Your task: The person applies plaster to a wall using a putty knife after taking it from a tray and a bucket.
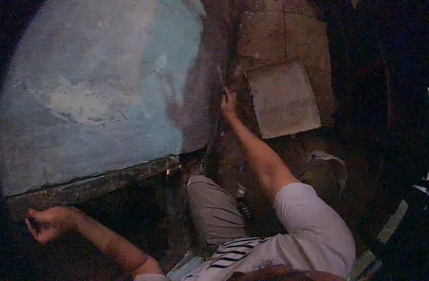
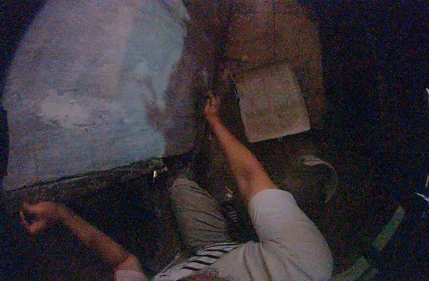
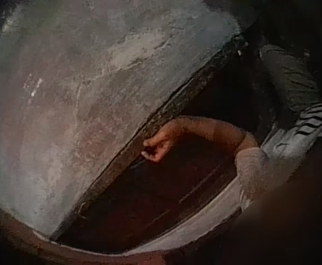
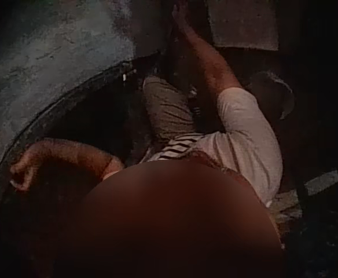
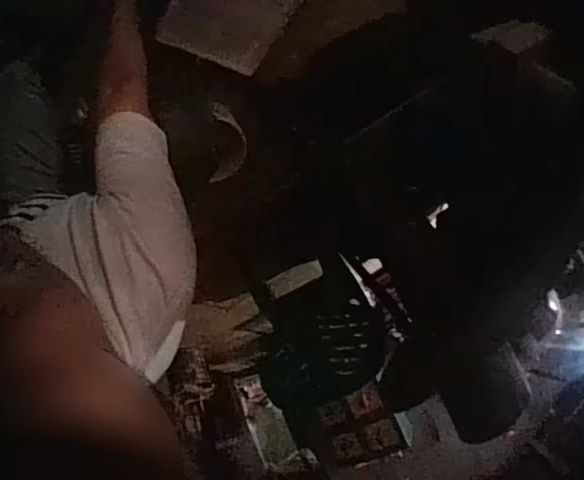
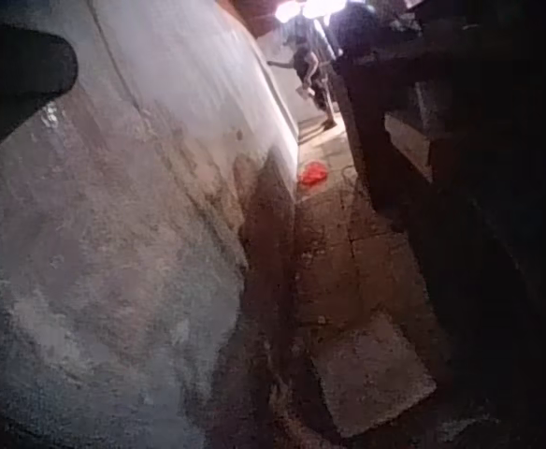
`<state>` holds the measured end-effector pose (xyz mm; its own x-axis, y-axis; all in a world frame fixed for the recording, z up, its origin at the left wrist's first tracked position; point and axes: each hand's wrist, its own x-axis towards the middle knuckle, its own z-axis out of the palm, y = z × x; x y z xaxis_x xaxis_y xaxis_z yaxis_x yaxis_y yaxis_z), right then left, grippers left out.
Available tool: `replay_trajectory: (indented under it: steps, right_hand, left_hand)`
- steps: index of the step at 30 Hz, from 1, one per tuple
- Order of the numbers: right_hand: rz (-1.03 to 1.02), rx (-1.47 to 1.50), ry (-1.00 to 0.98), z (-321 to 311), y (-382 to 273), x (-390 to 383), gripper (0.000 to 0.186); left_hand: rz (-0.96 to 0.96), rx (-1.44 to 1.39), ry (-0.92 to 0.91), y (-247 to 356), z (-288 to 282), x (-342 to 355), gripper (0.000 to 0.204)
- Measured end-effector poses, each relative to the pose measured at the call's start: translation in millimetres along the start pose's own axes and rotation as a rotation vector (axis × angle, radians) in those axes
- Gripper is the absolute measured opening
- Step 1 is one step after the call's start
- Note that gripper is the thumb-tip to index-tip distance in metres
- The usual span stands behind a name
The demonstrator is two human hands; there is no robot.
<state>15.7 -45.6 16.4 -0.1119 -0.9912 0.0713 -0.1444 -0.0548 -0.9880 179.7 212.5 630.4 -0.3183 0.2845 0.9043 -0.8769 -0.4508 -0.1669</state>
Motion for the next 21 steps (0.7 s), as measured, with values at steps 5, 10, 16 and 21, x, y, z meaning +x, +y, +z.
replay_trajectory:
  steps: [5, 10, 16, 21]
  right_hand:
    - [-0.299, -0.216, 0.193, 16.3, 8.6, 7.0, 0.046]
    - [0.010, -0.019, -0.030, 10.0, -14.9, -1.4, 0.043]
    - [-0.204, 0.006, 0.248, -0.4, -29.6, 4.6, 0.042]
    - [-0.115, -0.420, -0.014, 3.7, -25.4, 4.0, 0.040]
  left_hand:
    - [-0.230, -0.059, -0.001, 4.2, -2.6, -4.4, 0.031]
    - [-0.138, -0.029, 0.032, 6.6, -1.8, -3.4, 0.028]
    - [-0.253, 0.019, 0.035, -10.0, -0.4, -2.6, 0.033]
    - [-0.290, -0.162, 0.004, -1.3, -2.7, -3.8, 0.034]
